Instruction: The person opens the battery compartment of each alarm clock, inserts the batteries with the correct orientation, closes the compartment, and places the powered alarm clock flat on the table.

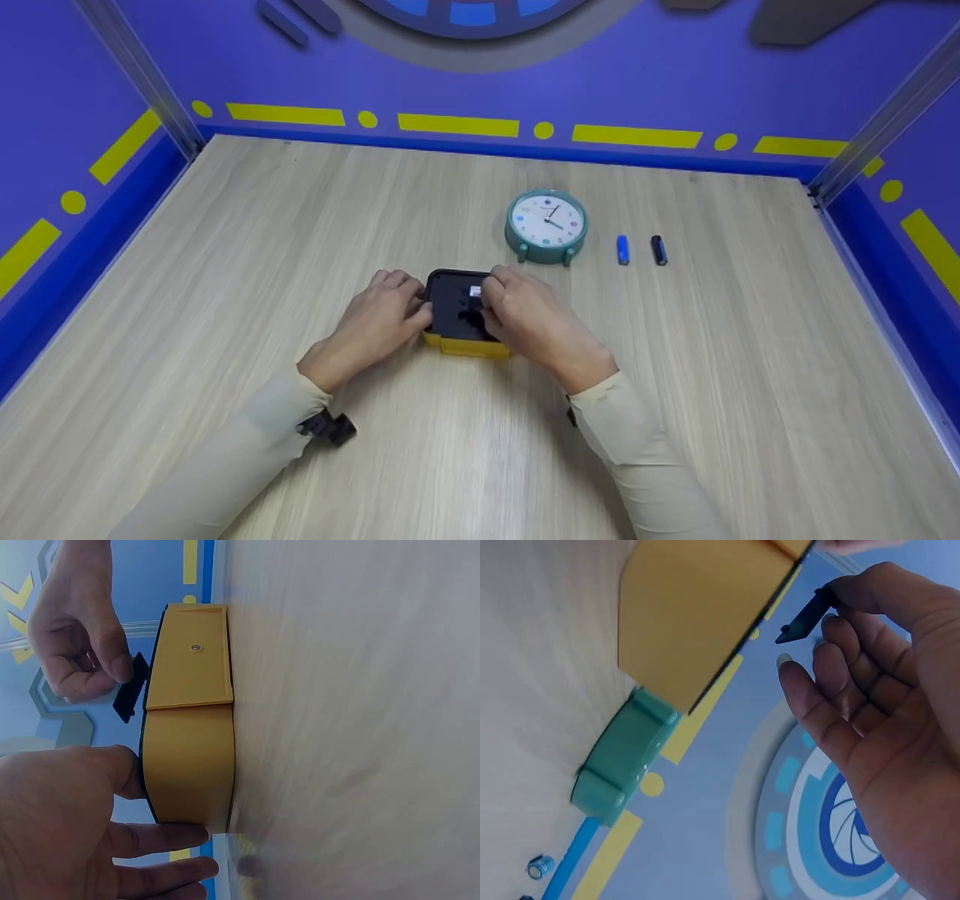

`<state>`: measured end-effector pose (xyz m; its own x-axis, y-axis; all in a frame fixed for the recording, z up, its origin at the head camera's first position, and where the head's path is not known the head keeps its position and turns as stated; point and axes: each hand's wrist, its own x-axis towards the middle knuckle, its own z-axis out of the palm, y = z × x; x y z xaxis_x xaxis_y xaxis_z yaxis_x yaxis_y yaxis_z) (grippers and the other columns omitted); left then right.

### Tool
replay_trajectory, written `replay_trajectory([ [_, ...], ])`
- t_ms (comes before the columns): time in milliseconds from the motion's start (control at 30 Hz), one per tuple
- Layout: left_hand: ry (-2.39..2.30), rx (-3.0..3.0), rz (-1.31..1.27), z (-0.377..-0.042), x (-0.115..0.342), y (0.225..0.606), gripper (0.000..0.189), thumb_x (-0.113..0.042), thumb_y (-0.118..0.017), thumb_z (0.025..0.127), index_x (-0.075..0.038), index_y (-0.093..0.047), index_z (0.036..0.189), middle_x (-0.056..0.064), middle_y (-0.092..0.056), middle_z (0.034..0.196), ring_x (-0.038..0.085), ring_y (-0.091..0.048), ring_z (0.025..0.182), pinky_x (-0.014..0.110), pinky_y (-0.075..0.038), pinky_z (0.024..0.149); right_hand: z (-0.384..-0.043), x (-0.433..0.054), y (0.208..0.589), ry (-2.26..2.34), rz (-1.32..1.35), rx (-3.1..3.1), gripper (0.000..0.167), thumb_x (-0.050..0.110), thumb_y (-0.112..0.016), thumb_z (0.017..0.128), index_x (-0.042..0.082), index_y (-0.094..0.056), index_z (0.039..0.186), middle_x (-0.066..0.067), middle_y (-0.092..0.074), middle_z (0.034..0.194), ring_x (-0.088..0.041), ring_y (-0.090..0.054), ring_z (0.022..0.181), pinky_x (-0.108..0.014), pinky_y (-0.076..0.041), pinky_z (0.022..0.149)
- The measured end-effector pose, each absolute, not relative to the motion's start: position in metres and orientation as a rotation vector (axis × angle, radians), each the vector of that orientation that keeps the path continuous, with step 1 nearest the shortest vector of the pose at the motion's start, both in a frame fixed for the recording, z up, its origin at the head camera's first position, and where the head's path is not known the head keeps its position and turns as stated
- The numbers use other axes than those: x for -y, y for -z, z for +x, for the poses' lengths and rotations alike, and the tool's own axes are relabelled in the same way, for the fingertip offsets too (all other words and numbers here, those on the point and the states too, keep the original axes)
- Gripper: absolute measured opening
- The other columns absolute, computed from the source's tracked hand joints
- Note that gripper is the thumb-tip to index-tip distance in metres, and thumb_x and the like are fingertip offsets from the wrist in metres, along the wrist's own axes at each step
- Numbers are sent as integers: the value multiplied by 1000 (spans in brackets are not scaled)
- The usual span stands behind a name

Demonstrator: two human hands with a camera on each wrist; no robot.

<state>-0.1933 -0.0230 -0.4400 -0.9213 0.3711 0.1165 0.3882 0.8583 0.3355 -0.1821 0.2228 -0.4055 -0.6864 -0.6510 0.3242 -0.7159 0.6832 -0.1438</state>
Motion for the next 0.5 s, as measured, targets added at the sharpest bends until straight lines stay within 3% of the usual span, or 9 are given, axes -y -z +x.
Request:
replay_trajectory([
  [500,561,2969,-608,-193,23,441,37,-31,-59,104,2,-70,117,15,-65,111,31,-54,102,42,-50,86,-186,-240,396,-373,1015,2690,23,-7,-82,84,3,-64,94,-7,-58,90,-23,-57,82,-38,-58,71],
])
